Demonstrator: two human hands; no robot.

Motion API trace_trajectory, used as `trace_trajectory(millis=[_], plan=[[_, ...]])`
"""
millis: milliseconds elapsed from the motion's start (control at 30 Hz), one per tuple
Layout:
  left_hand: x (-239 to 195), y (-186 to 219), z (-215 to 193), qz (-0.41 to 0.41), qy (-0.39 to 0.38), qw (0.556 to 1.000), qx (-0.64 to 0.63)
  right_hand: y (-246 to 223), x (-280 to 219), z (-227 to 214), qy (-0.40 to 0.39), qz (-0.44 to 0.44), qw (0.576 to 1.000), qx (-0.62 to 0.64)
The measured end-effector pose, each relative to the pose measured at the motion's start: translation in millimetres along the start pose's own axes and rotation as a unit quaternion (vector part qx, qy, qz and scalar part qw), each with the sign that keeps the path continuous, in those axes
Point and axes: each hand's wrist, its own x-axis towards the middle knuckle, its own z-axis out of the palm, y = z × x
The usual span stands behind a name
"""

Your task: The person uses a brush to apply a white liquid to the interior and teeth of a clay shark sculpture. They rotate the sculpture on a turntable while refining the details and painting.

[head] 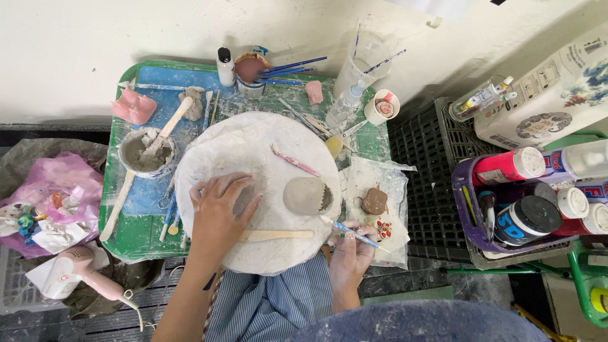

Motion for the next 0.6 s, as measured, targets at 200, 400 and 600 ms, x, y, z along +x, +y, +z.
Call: trace_trajectory(millis=[200, 400, 600], plan=[[0.0, 0.6, 0.5, 0.001, -0.002, 1.0, 0.006, 2.6, -0.2, -0.9, 0.0, 0.009, 1.0, -0.013], [0.7, 1.1, -1.3, -0.005, -0.01, 1.0, -0.002, 1.6, 0.5, -1.4, 0.014, 0.018, 1.0, -0.004], [0.4, 1.2, -1.1, -0.001, -0.007, 1.0, -0.001, -0.5, -0.1, -0.8, -0.007, -0.001, 1.0, -0.005]])
